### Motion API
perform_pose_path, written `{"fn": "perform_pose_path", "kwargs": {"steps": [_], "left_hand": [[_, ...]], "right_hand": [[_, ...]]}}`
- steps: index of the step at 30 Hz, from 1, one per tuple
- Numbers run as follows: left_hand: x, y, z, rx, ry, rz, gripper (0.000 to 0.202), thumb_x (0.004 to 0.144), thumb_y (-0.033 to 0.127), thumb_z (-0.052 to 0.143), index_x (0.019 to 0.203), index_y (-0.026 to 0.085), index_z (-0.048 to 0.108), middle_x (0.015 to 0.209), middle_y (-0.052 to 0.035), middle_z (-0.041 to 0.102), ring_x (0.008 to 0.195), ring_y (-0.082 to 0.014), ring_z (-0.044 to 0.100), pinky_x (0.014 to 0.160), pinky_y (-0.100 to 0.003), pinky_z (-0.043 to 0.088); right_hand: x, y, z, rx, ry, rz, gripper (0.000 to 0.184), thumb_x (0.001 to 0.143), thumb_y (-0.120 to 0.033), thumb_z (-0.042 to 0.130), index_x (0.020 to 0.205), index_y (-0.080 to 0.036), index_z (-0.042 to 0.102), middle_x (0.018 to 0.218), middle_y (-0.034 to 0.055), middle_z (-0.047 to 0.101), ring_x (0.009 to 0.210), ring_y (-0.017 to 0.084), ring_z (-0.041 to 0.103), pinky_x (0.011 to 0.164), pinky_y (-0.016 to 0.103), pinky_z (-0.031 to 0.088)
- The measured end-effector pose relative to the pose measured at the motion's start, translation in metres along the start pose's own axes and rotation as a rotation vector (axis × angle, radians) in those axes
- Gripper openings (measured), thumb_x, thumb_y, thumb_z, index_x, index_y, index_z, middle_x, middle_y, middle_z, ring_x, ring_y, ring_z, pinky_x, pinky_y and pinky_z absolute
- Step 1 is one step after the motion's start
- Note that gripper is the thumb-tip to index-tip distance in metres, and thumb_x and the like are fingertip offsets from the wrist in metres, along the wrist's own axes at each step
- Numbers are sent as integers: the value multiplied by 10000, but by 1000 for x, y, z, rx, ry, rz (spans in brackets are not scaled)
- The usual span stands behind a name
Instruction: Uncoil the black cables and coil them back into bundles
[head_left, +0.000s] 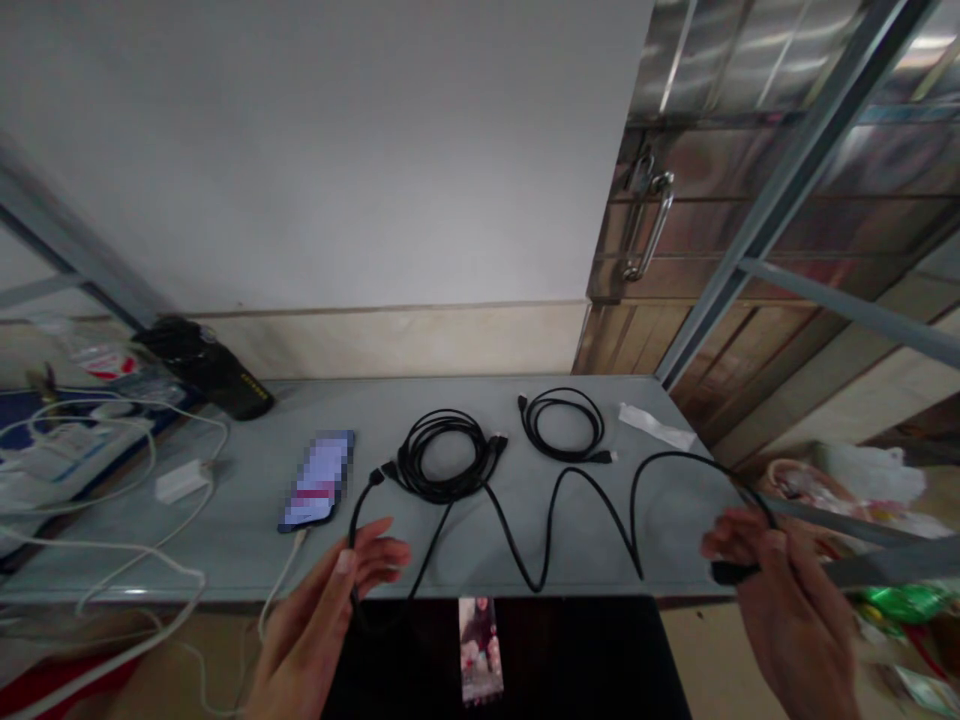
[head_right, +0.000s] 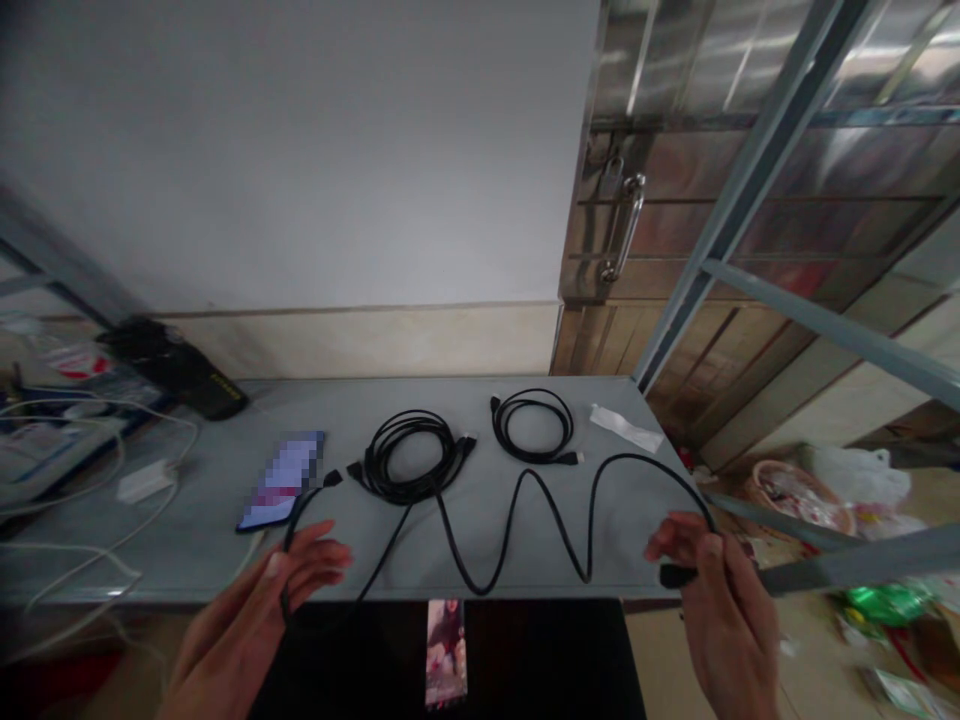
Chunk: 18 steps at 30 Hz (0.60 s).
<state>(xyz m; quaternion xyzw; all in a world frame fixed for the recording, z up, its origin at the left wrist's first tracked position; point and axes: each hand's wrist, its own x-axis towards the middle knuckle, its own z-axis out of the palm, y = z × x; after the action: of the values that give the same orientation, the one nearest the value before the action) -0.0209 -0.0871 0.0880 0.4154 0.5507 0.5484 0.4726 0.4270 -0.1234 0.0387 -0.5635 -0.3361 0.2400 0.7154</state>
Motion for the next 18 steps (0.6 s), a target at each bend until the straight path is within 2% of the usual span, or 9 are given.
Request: {"fn": "perform_pose_path", "kwargs": {"steps": [2, 5, 7, 9, 11, 13, 15, 18], "left_hand": [[-2, -1, 11, -25, -91, -79, 545, 981, 661, 779, 1328, 246, 852, 1371, -139, 821, 1285, -392, 770, 1082, -498, 654], [-6, -2, 33, -129, -221, -157, 580, 1001, 641, 772, 1443, 266, 800, 1543, -143, 737, 1451, -416, 681, 1196, -556, 593], [-9, -3, 51, -209, -289, -208, 615, 1009, 607, 788, 1537, 296, 734, 1597, -134, 700, 1505, -402, 643, 1285, -587, 508], [-10, -2, 67, -280, -338, -282, 656, 990, 582, 828, 1573, 309, 701, 1572, -135, 719, 1500, -391, 651, 1336, -611, 438], [-8, 3, 82, -365, -384, -352, 645, 947, 564, 880, 1509, 275, 750, 1489, -150, 771, 1460, -395, 685, 1345, -616, 420], [-5, 10, 93, -459, -421, -369, 546, 904, 529, 922, 1346, 221, 835, 1373, -164, 824, 1400, -396, 727, 1328, -591, 455], [-2, 20, 101, -539, -409, -355, 413, 899, 466, 928, 1211, 202, 870, 1306, -152, 846, 1339, -369, 765, 1288, -538, 514], [2, 35, 107, -603, -354, -372, 322, 920, 379, 903, 1188, 204, 867, 1269, -118, 843, 1221, -319, 806, 1156, -469, 623]], "right_hand": [[-8, 1, 11, -65, -77, -7, 428, 1050, -633, 713, 1129, -221, 797, 964, 77, 780, 843, 242, 761, 781, 378, 662], [-23, -2, 33, -134, -269, -53, 393, 1130, -570, 606, 1200, -229, 789, 1020, 91, 826, 937, 249, 816, 878, 354, 677], [-33, -9, 51, -160, -404, -107, 365, 1165, -513, 547, 1262, -247, 778, 1110, 94, 839, 990, 245, 832, 912, 339, 680], [-44, -21, 71, -175, -523, -144, 351, 1188, -457, 495, 1316, -267, 760, 1231, 95, 824, 1082, 242, 827, 962, 333, 674], [-53, -35, 89, -185, -627, -177, 333, 1198, -403, 466, 1365, -290, 732, 1321, 88, 789, 1209, 237, 790, 1045, 330, 650], [-59, -47, 105, -193, -721, -236, 315, 1199, -352, 460, 1390, -318, 707, 1363, 79, 754, 1308, 228, 739, 1122, 330, 615], [-63, -54, 116, -203, -815, -309, 320, 1193, -299, 452, 1417, -333, 678, 1393, 84, 716, 1354, 224, 704, 1167, 339, 593], [-65, -58, 128, -252, -942, -391, 315, 1172, -227, 458, 1420, -321, 627, 1415, 103, 677, 1355, 236, 689, 1175, 369, 593]]}}
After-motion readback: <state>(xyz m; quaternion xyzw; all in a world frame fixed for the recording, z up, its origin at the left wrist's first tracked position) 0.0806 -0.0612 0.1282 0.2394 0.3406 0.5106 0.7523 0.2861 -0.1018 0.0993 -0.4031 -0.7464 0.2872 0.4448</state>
